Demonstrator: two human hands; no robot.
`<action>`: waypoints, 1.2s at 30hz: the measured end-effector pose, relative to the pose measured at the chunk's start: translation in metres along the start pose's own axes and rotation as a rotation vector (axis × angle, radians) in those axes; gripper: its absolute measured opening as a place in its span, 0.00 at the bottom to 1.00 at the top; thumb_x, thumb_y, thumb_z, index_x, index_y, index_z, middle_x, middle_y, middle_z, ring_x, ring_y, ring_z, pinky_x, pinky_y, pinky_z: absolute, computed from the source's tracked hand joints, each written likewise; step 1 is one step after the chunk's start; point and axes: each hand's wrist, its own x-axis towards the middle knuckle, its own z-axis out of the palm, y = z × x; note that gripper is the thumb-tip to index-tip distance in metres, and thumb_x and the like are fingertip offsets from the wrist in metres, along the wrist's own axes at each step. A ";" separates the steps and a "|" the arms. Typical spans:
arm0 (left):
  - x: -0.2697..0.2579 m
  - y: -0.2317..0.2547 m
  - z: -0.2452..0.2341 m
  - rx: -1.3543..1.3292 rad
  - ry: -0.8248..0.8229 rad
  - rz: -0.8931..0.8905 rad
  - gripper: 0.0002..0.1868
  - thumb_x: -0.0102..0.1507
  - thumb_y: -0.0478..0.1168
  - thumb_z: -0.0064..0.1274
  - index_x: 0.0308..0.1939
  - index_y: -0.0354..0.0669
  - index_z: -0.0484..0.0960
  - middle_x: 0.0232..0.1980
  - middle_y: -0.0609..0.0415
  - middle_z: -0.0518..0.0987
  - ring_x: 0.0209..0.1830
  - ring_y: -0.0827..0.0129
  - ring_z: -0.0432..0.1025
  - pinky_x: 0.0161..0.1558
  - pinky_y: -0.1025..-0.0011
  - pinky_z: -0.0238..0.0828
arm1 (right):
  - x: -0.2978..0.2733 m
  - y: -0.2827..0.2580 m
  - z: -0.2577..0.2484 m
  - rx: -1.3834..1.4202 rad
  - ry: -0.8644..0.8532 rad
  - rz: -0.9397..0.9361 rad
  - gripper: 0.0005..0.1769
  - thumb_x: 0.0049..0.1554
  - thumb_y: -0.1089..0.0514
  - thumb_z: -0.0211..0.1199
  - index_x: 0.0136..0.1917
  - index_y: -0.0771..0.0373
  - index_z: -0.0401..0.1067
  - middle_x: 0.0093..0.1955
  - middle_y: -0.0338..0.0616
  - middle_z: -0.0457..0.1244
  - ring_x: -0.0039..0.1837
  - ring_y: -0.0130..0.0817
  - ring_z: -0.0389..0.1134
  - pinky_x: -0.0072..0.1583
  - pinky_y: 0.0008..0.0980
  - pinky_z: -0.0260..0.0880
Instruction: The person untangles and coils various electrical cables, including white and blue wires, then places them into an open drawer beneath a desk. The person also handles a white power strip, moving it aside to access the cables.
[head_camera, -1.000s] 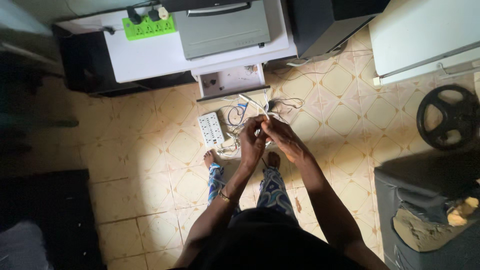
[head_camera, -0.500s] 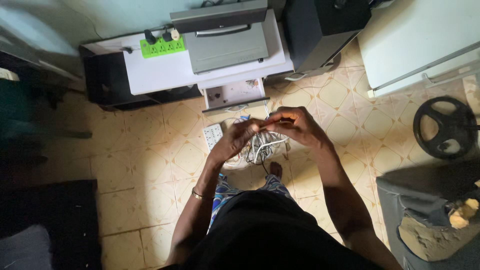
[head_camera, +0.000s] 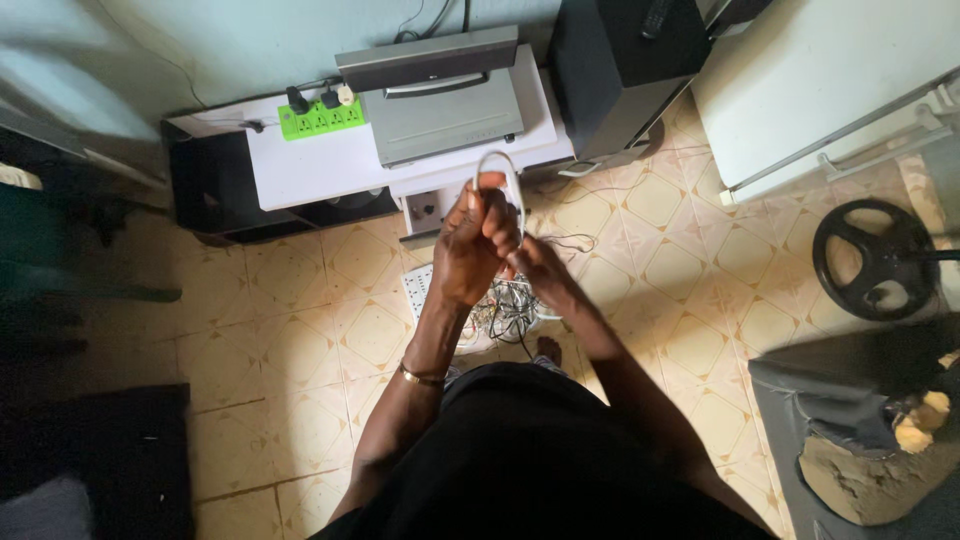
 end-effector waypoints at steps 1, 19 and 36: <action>0.006 -0.001 0.000 0.023 0.019 0.037 0.18 0.77 0.46 0.41 0.67 0.44 0.73 0.34 0.62 0.67 0.33 0.74 0.62 0.39 0.74 0.63 | -0.007 0.001 0.010 -0.074 -0.032 0.004 0.25 0.69 0.49 0.47 0.65 0.75 0.63 0.43 0.39 0.67 0.42 0.26 0.67 0.47 0.28 0.71; 0.029 0.013 -0.033 0.902 0.170 0.143 0.28 0.72 0.48 0.49 0.74 0.41 0.68 0.46 0.56 0.83 0.54 0.73 0.75 0.66 0.66 0.70 | -0.069 -0.160 -0.013 -0.593 0.121 -0.322 0.18 0.60 0.62 0.58 0.64 0.64 0.72 0.45 0.48 0.68 0.35 0.32 0.66 0.39 0.32 0.68; -0.014 0.033 0.015 1.258 -0.295 -0.368 0.32 0.73 0.62 0.36 0.60 0.39 0.80 0.29 0.58 0.68 0.29 0.73 0.63 0.36 0.68 0.61 | -0.032 -0.207 -0.078 -0.844 0.180 -0.390 0.08 0.52 0.60 0.75 0.46 0.60 0.80 0.44 0.44 0.70 0.47 0.41 0.70 0.50 0.37 0.69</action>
